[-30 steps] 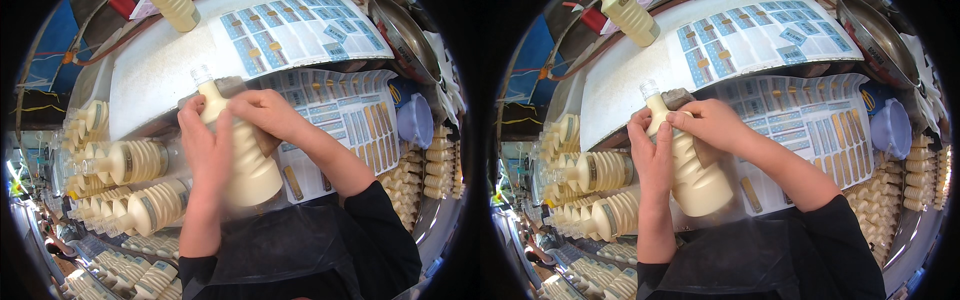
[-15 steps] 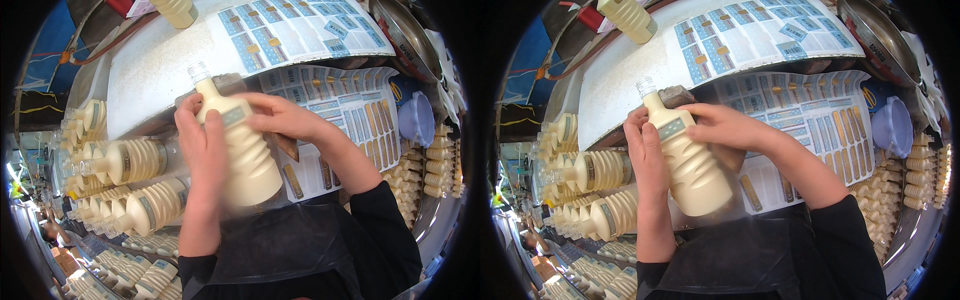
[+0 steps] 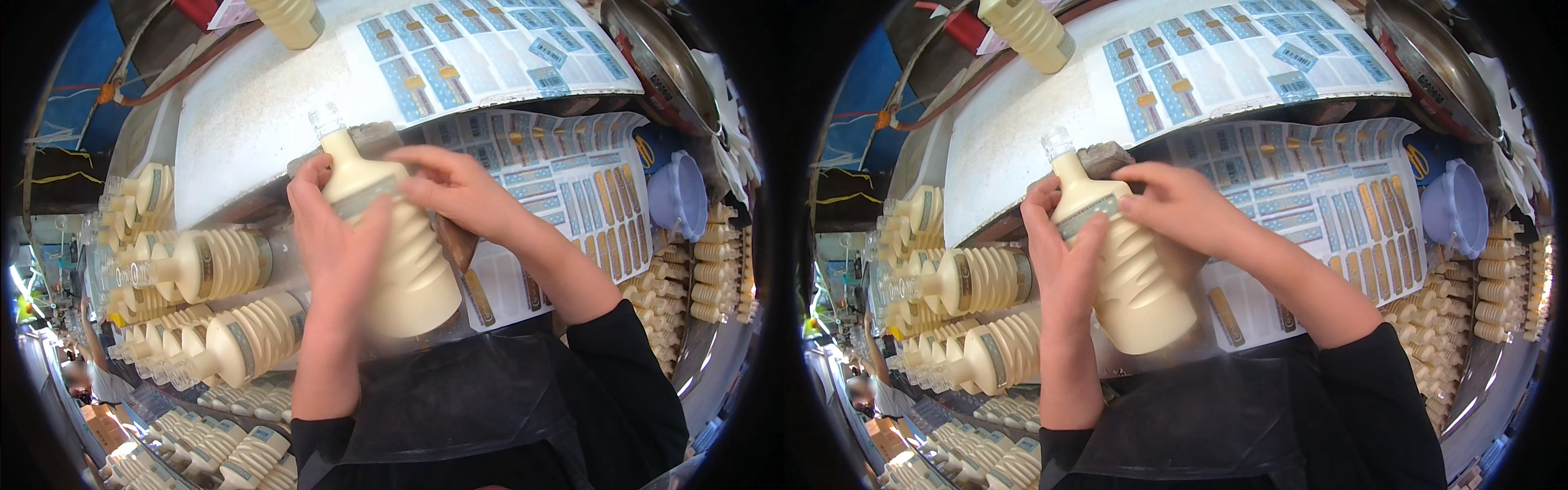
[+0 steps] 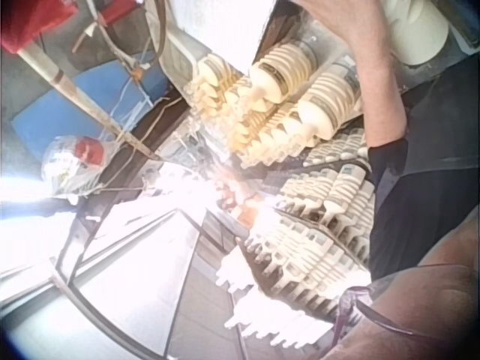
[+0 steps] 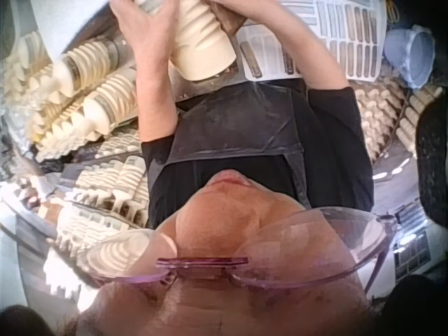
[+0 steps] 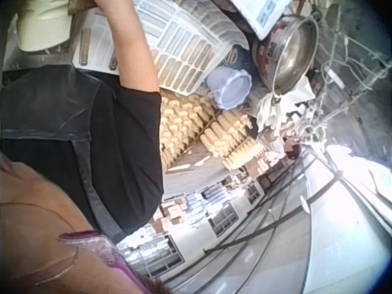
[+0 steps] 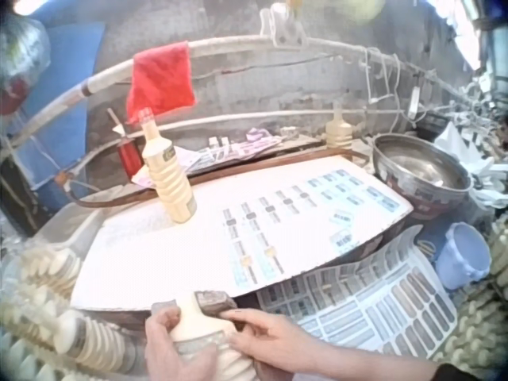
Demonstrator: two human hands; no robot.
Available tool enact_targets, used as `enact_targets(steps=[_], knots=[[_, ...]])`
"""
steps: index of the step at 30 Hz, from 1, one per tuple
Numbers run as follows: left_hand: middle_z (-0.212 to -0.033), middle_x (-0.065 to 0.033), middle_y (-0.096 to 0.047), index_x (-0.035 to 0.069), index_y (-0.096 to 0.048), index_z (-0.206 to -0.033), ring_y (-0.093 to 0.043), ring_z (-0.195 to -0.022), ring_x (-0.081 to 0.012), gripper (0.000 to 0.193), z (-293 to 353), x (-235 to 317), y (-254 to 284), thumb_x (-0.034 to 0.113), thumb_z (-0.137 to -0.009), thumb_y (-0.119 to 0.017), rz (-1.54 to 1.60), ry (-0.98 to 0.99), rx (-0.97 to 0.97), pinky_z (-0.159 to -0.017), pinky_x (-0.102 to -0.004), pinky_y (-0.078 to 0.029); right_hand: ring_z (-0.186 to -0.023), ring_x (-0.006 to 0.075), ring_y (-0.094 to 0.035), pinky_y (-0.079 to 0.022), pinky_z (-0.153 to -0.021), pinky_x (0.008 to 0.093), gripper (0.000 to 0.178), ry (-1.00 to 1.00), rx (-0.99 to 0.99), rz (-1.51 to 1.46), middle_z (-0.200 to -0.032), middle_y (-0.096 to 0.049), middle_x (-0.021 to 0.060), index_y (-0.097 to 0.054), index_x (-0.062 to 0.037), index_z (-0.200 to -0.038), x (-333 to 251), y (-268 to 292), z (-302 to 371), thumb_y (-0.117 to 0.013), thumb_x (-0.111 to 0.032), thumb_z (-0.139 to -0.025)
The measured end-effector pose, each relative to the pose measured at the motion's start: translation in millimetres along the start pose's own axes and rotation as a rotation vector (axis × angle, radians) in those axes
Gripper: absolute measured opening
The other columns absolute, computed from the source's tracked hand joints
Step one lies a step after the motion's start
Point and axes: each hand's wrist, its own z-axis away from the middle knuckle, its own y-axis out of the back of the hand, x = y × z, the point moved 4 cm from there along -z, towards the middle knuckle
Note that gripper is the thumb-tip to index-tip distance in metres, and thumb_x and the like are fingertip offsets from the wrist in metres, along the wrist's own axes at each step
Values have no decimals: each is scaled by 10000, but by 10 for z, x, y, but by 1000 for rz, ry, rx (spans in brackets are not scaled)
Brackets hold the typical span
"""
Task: The person applies adhesive labels to the neck and body of cream-colored plastic bottles. They peel labels from a sheet, align them on the bottle, and smooth them down by hand. Finished bottles are placed on a nearby surface.
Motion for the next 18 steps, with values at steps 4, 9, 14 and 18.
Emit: enact_targets(steps=[4,9,14,18], knots=[[-1216,-164,-569,25,-579,-1265,-556,-1139,-306,441,51,-88,52,147,-863,-714,115,-229,136,-1021,-415,-443,-725,33,-580,-471,-663,208,122,219,308,38,-961,-694,9,-737,-4,-1027,-157,17,117,-701,-56,-923],[-1127,-78,-589,10,-719,-1067,-563,-1072,-195,134,71,68,104,60,-972,-640,-42,-374,64,-965,-316,-445,-761,237,-698,-545,-693,330,106,338,347,272,-896,-712,93,-761,-46,-952,-347,-55,147,-725,-89,-862],[-1072,-68,-598,12,-738,-1075,-571,-1031,-187,142,20,48,138,48,-985,-634,-42,-428,55,-925,-296,-453,-769,270,-705,-553,-688,339,98,401,386,348,-888,-717,102,-768,-49,-924,-391,-70,158,-728,-75,-838],[-1065,-73,-596,16,-739,-1097,-571,-1031,-187,157,10,38,130,52,-987,-633,-54,-449,53,-917,-296,-454,-772,280,-707,-558,-687,346,92,430,398,371,-885,-720,105,-772,-52,-915,-401,-86,162,-728,-66,-835]])
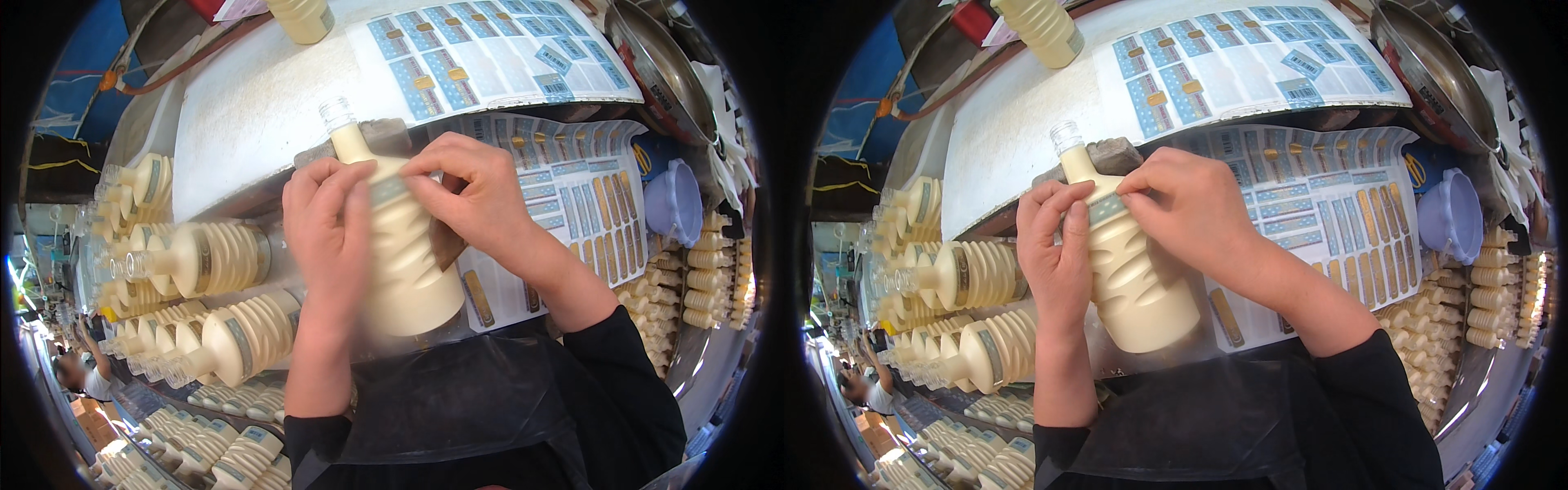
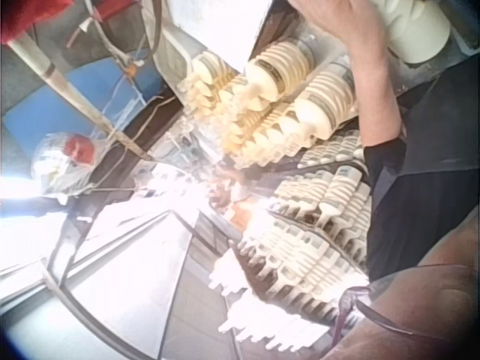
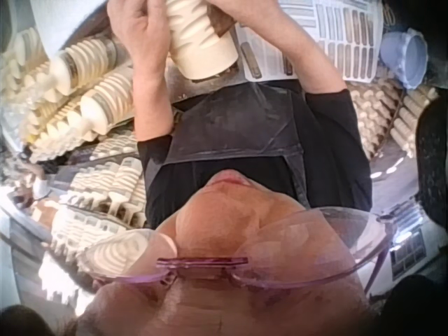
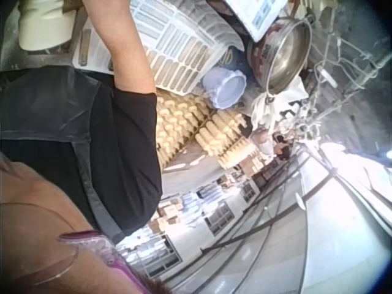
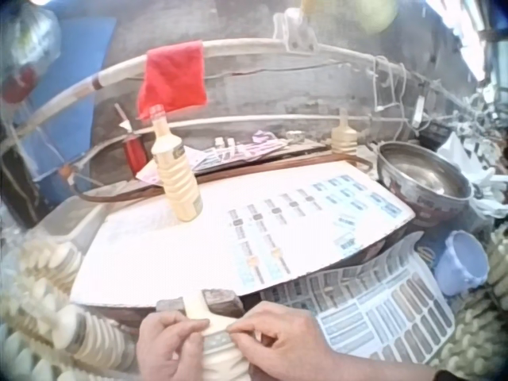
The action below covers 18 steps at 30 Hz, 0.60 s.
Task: The person applies adhesive labels to the neck and body of cream-colored plastic bottles. They peel labels from a sheet, align them on the bottle, and smooth them down by hand. Finished bottles are placed on a nearby surface.
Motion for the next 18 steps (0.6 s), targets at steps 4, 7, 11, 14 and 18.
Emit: enact_targets(steps=[4,7,11,14,18], knots=[[-1061,-74,-605,31,-747,-1084,-567,-1024,-211,161,-2,-5,-13,56,-964,-643,-10,-10,11,-914,-319,-449,-759,280,-707,-557,-675,354,73,21,30,17,-874,-720,103,-767,-54,-894,-3,-5,12,-728,-58,-833],[-1049,-76,-632,57,-759,-1050,-563,-1010,-256,162,3,-8,-17,62,-921,-661,7,9,38,-911,-370,-441,-781,279,-707,-552,-689,359,87,14,-5,32,-874,-705,100,-749,-55,-925,-1,-10,1,-719,-68,-844],[-1045,-76,-628,60,-757,-1046,-556,-999,-258,157,11,-22,-33,66,-922,-659,19,10,47,-907,-371,-438,-831,281,-694,-542,-738,361,135,-129,-100,-15,-922,-672,102,-722,-52,-998,-1,-27,12,-696,-84,-869],[-1061,-74,-591,35,-746,-1076,-550,-1029,-215,157,23,-33,-29,72,-966,-642,20,19,21,-923,-326,-437,-843,270,-680,-535,-763,357,155,-202,-102,-78,-965,-657,103,-716,-52,-1030,8,-34,34,-687,-95,-883],[-1038,-74,-627,63,-757,-1033,-553,-992,-256,148,15,-39,-42,77,-922,-661,31,8,63,-900,-373,-435,-811,249,-665,-531,-752,348,164,-64,-25,18,-995,-658,97,-718,-51,-1035,-13,-19,114,-699,-94,-877]])
